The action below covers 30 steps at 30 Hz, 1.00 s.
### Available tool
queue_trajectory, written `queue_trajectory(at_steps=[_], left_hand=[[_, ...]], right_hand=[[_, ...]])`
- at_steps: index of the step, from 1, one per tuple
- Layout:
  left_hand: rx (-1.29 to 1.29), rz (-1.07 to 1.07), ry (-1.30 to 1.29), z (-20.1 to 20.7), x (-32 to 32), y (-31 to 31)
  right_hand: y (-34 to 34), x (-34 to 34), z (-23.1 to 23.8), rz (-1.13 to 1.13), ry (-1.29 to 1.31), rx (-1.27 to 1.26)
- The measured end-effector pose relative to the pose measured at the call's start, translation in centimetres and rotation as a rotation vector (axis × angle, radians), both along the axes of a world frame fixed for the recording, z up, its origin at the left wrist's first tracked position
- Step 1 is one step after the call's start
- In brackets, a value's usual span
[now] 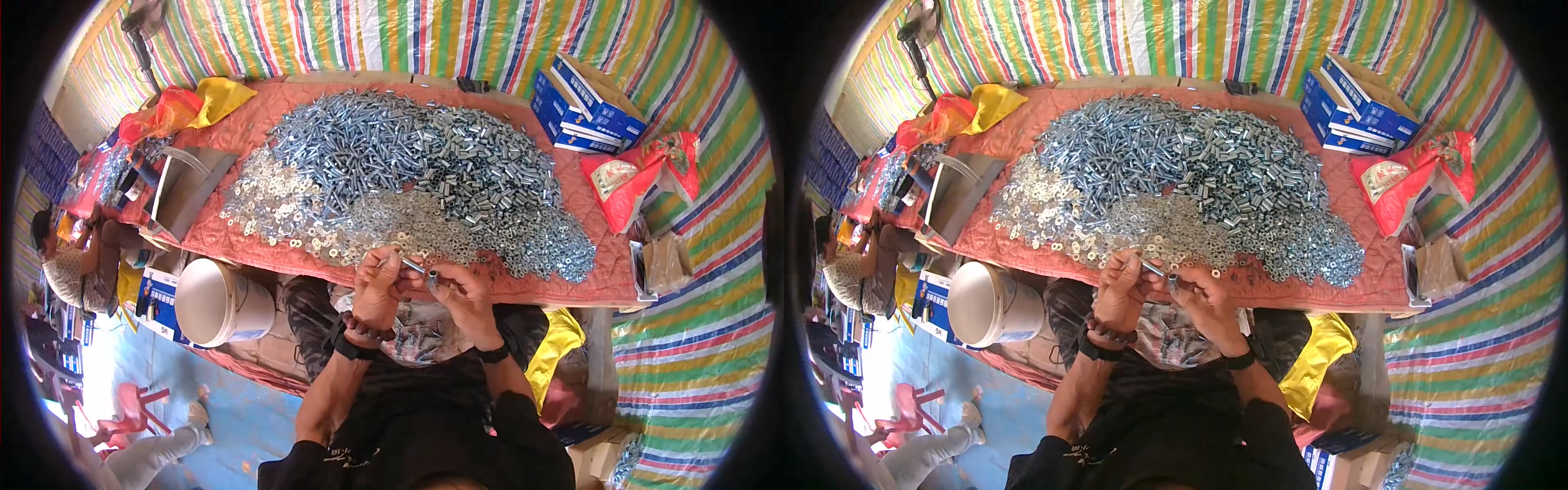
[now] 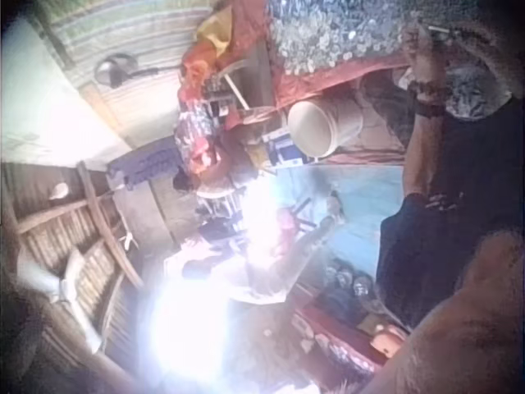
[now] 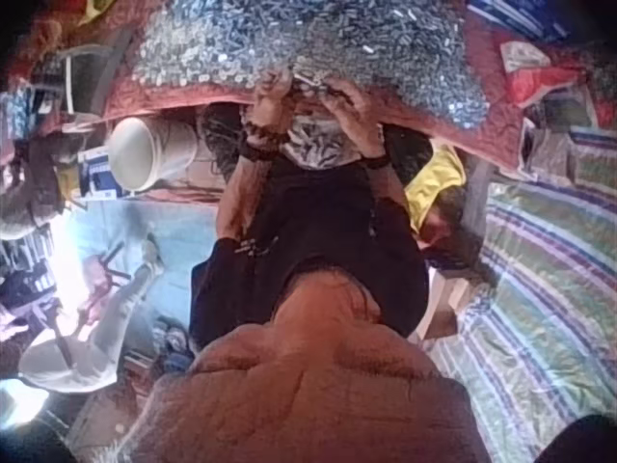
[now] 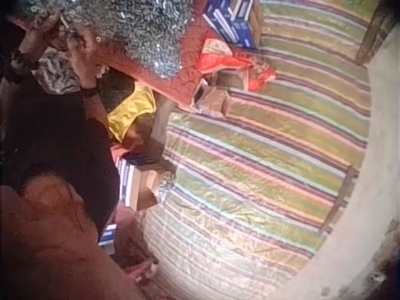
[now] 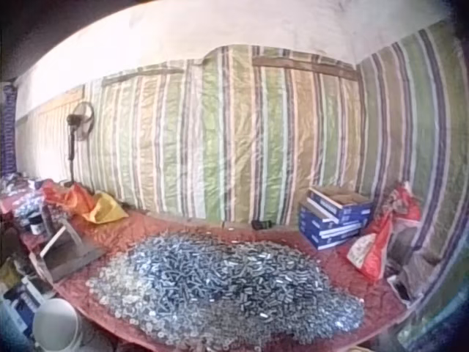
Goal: Sorting a large pile of various metal bolts, nuts, and washers into groups.
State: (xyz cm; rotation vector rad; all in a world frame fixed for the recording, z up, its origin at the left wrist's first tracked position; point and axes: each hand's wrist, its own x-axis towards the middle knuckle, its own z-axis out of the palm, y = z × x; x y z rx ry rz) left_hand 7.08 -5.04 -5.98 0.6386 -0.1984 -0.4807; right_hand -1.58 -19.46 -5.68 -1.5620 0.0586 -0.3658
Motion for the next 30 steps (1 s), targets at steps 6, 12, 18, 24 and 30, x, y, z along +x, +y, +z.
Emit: queue_trajectory(at_steps=[6,12,18,24,30], left_hand=[[0.079,0.021,-0.051,-0.4,-0.5,-0.6],[0.303,0.101,-0.174,-3.0,-1.6,-1.0],[0.422,0.127,0.021,-5.9,-3.4,-1.1],[0.611,-0.030,0.030,-10.4,-3.4,0.5],[0.388,-0.496,0.481,-14.3,-4.4,1.2]], right_hand=[[-0.5,-0.3,0.3,0.007,0.019,-0.129],[-1.0,-0.2,-0.7,-0.179,-0.275,-0.712],[-0.6,-0.8,-4.2,-0.199,-0.080,-0.590],[-1.1,-1.5,-7.8,-0.102,-0.011,-0.581],[-0.7,-1.8,-9.6,-0.036,0.080,-0.615]])
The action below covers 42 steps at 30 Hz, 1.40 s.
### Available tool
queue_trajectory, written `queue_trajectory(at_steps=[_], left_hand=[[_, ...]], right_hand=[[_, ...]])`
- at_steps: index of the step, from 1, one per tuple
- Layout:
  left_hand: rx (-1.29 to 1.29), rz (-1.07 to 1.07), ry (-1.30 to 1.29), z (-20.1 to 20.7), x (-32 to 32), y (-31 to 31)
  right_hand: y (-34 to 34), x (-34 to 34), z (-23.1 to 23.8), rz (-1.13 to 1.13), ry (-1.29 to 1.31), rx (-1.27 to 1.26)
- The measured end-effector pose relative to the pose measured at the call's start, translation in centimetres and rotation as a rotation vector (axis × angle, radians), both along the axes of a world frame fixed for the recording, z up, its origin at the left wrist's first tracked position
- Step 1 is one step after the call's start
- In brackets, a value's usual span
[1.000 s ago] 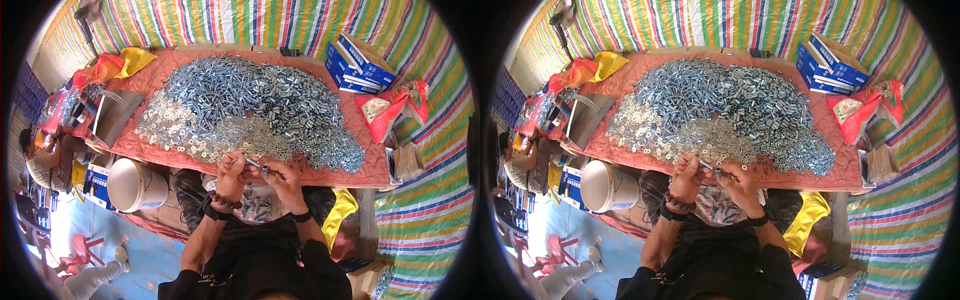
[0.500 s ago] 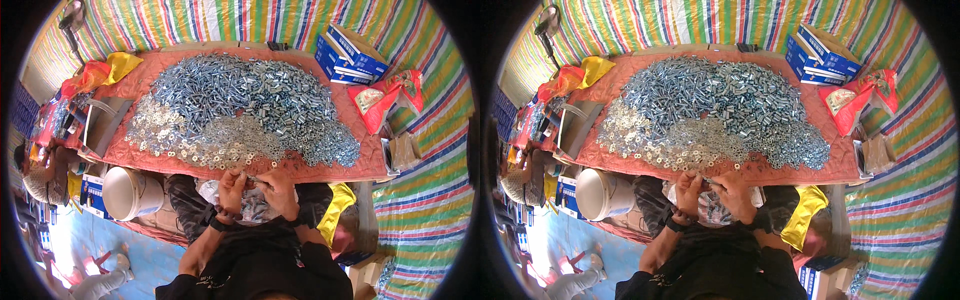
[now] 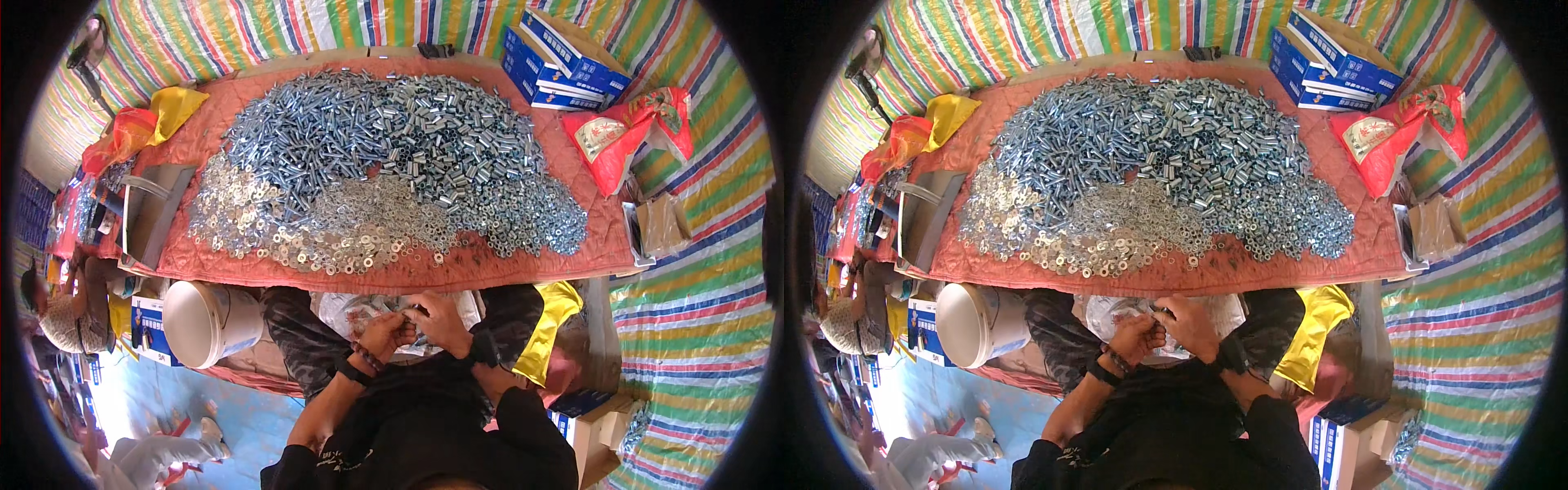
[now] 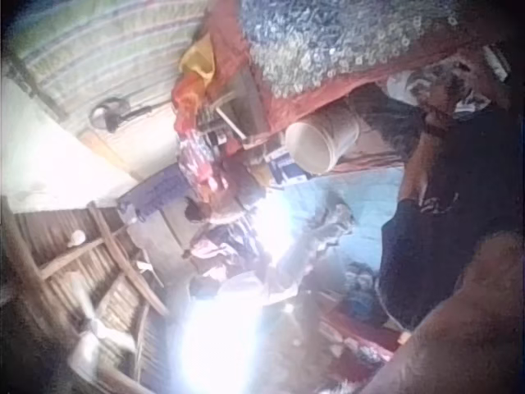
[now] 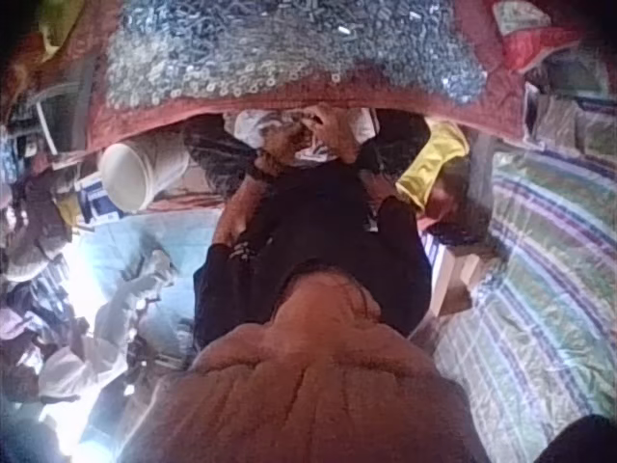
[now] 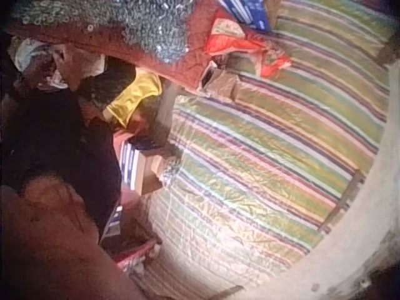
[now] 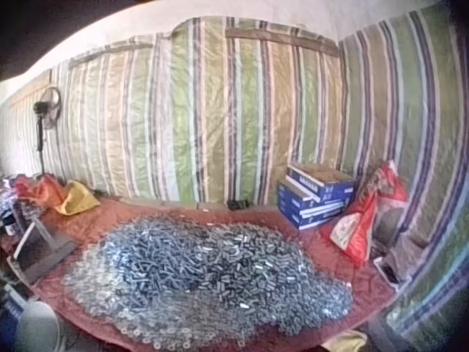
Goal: Sorting a large pile of various metal bolts, nuts, and washers into groups.
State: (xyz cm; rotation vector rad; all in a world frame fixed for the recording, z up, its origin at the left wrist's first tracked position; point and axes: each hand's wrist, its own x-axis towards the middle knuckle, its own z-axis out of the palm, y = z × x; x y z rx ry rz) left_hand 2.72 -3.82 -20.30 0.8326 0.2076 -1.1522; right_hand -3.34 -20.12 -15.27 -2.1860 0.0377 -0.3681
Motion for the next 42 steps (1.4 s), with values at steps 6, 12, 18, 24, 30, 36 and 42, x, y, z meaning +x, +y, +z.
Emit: queue_trajectory(at_steps=[6,12,18,24,30,36,42], left_hand=[[0.217,0.025,-0.643,1.3,-0.3,-1.0],[0.189,-0.068,-0.518,2.5,0.0,-1.2],[0.212,-0.147,-0.578,2.1,0.4,-1.2],[0.337,-0.241,-0.888,2.0,0.8,-1.6],[0.203,-0.122,-0.351,2.4,0.3,-2.3],[0.112,-0.008,-0.302,0.6,0.0,-1.0],[0.150,0.041,-0.303,1.9,0.7,-0.6]], right_hand=[[0.3,-0.1,-0.3,-0.060,0.041,0.234],[0.6,-0.6,-0.7,-0.093,0.084,0.243],[0.6,-0.9,-0.8,-0.180,0.184,0.343],[-1.1,-0.2,-1.8,-0.192,0.047,0.174],[-6.7,2.8,-2.3,-0.451,0.052,-0.021],[-7.8,5.0,-4.6,-0.421,0.060,-0.212],[-8.3,4.7,-4.8,-0.380,0.011,-0.216]])
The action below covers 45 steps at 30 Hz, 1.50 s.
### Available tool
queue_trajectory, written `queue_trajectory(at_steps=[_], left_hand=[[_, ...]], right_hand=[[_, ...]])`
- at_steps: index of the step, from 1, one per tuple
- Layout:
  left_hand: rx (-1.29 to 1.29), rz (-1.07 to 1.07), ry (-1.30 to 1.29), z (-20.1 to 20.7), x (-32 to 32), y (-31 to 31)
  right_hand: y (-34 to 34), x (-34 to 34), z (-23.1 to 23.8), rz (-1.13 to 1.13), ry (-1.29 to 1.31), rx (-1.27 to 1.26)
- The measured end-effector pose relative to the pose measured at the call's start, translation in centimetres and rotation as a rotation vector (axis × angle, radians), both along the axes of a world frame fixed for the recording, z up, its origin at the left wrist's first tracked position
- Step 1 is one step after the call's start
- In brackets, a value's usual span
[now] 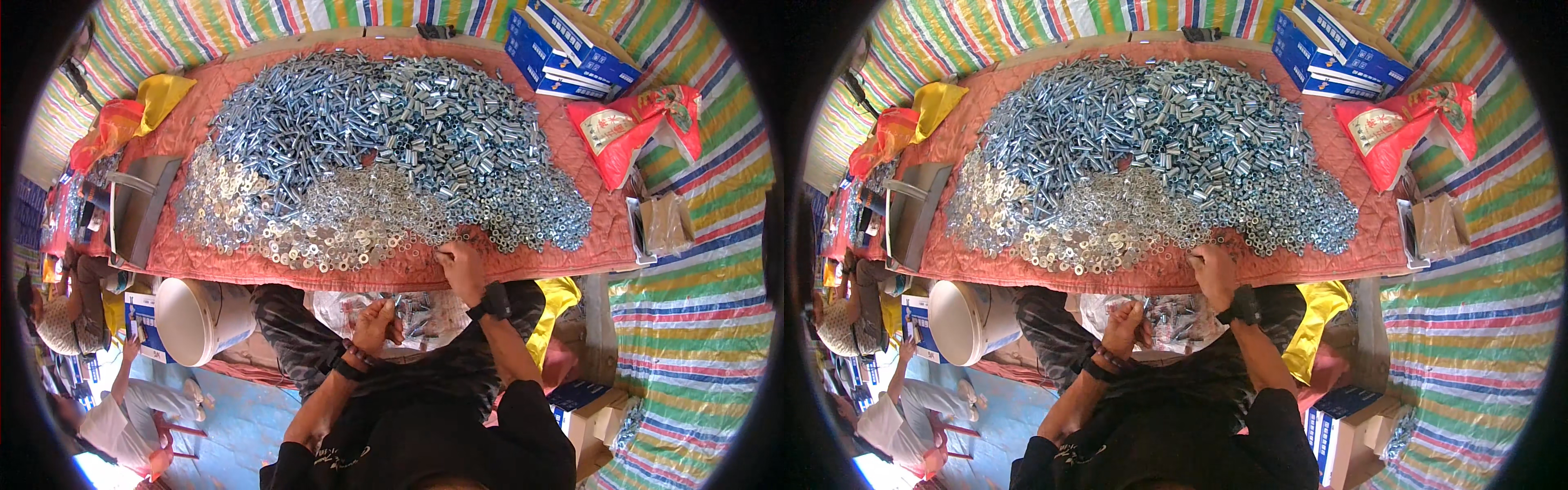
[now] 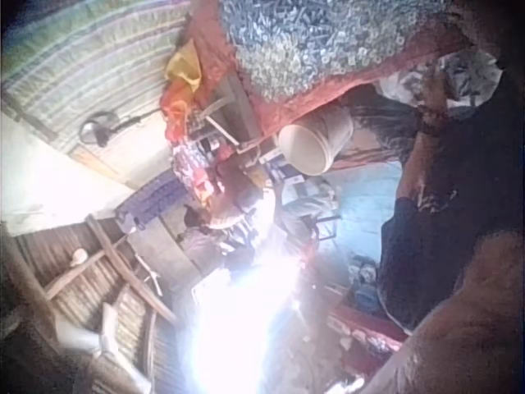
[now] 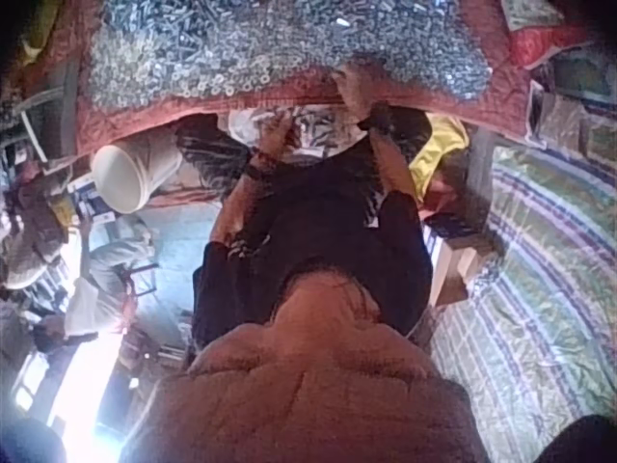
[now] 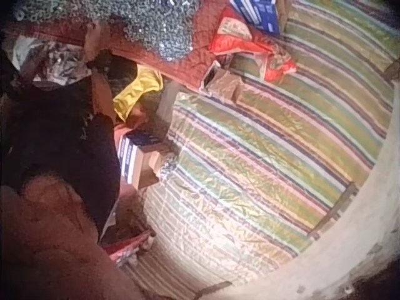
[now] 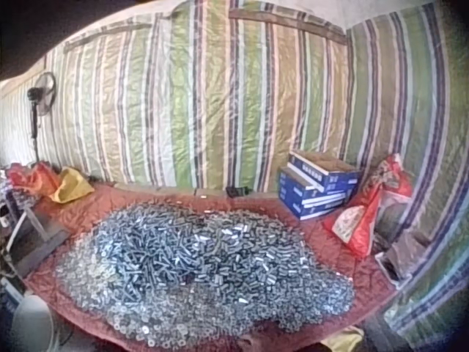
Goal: Sorting a large pile of various metal bolts, nuts, and washers into groups.
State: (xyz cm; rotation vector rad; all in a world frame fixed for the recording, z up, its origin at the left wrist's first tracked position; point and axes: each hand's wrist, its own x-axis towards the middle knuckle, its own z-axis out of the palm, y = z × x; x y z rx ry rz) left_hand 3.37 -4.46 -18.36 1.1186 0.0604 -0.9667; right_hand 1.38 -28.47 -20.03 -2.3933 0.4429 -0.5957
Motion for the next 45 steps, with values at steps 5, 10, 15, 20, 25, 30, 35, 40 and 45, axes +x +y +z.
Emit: queue_trajectory(at_steps=[5,10,15,20,25,30,35,40,45], left_hand=[[-0.068,0.016,-0.059,0.6,0.7,0.2],[-0.080,0.011,-0.047,0.4,1.0,0.2],[-0.119,0.042,-0.052,0.5,1.1,0.6],[-0.131,0.053,-0.111,1.1,1.6,0.5],[-0.090,0.050,-0.200,1.6,2.1,-0.1],[-0.109,0.053,-0.209,0.9,2.4,-0.4],[-0.087,0.048,-0.210,0.1,2.4,-0.7],[-0.060,0.049,-0.220,-0.4,2.6,-1.5],[-0.080,0.049,-0.232,-0.9,2.9,-1.5]], right_hand=[[-1.5,-0.4,0.3,-0.042,0.041,0.280],[-1.6,-0.3,-0.1,-0.011,0.013,0.041],[-0.9,0.1,0.8,-0.053,0.099,0.124],[-0.1,0.2,1.4,0.000,0.059,0.108],[0.1,0.1,0.7,0.037,0.010,0.104],[1.5,0.1,0.9,-0.005,0.111,-0.100],[2.0,0.2,1.4,-0.018,0.219,-0.165],[1.5,-0.2,0.9,0.034,0.082,-0.135],[2.6,-0.4,5.0,0.062,0.166,1.176]])
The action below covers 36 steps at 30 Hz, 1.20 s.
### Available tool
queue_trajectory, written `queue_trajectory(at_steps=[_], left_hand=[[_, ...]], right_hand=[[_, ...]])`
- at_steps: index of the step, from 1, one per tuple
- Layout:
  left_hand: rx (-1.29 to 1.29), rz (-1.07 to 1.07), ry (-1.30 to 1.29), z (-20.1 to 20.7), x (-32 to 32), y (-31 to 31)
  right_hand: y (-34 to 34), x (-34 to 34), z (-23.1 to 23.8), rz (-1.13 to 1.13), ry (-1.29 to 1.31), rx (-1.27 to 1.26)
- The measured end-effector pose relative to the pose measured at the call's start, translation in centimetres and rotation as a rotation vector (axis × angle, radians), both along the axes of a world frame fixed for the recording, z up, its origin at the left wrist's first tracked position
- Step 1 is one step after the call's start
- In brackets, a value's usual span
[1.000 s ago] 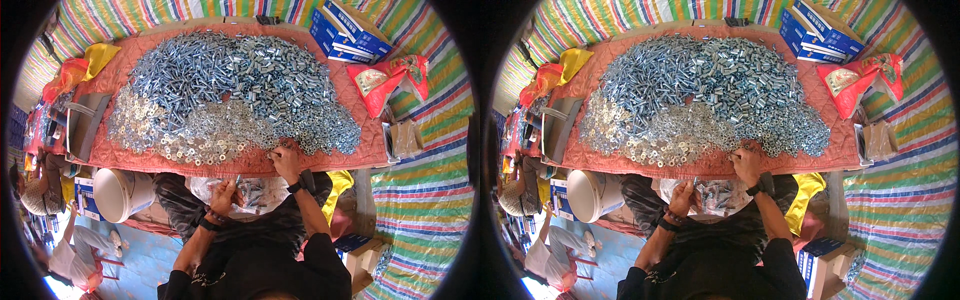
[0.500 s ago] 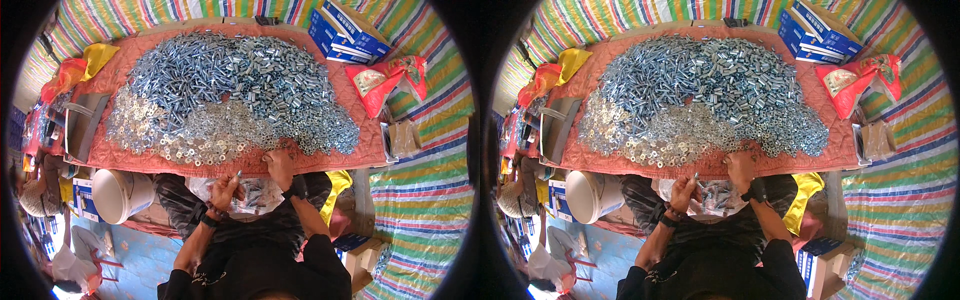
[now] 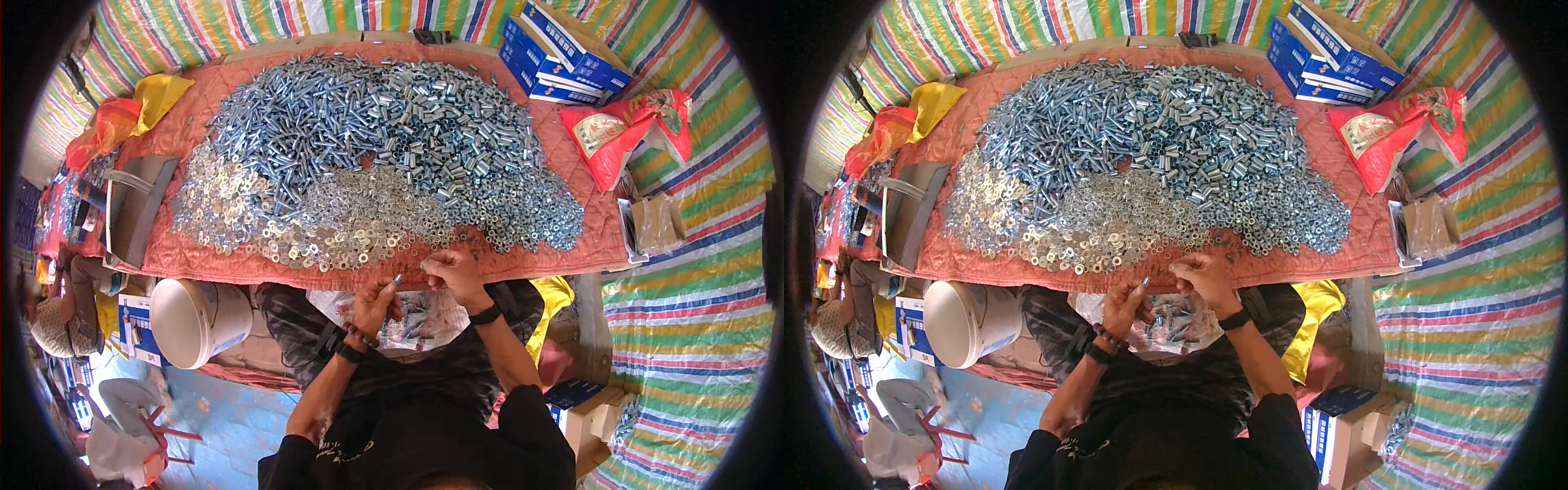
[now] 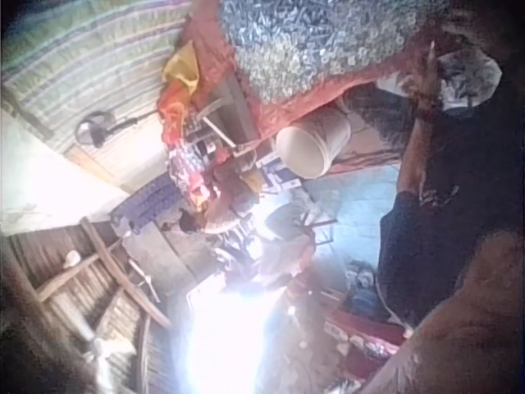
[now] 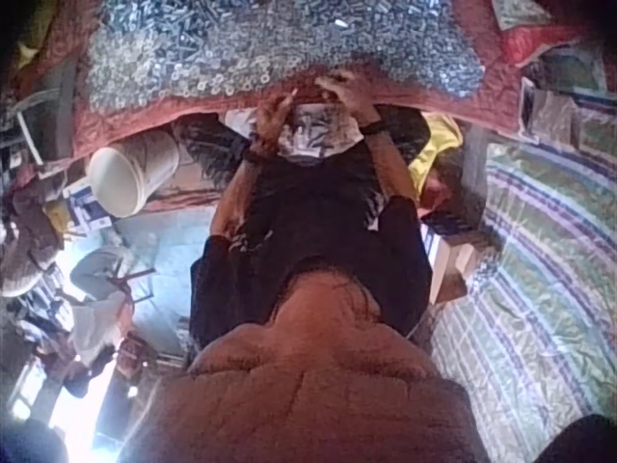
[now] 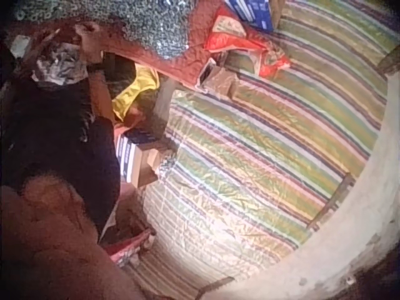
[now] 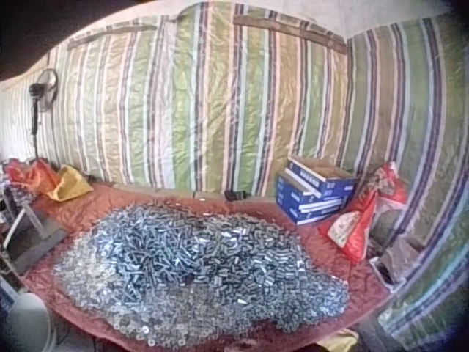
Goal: Sorting a large pile of various metal bolts, nuts, and washers into groups.
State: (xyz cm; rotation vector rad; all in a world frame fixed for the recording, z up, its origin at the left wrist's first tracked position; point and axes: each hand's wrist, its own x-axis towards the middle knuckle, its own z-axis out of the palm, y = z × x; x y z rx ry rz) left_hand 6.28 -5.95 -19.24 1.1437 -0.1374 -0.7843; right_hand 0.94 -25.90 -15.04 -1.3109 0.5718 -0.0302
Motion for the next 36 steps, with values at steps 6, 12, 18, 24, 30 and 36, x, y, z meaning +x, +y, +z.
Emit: queue_trajectory(at_steps=[6,12,18,24,30,36], left_hand=[[-0.059,-0.038,-0.109,0.1,-0.5,-1.0],[-0.055,-0.026,-0.151,1.0,-1.3,-0.7],[-0.016,-0.081,-0.251,1.8,-1.9,-1.0],[0.045,-0.125,-0.204,2.1,-2.4,-0.1],[-0.028,-0.111,-0.144,2.0,-2.7,-0.7],[0.030,-0.142,-0.096,1.1,-2.8,-1.5]], right_hand=[[2.3,-0.1,1.9,0.143,-0.031,0.129],[3.2,-0.9,2.4,0.088,-0.104,0.062],[3.2,-2.2,2.5,0.086,-0.081,-0.192],[1.1,-3.9,1.6,0.057,-0.068,-0.485],[-9.1,-6.7,-5.6,-0.438,-0.023,-1.103],[-11.2,-5.5,-4.7,-0.307,-0.007,-1.591]])
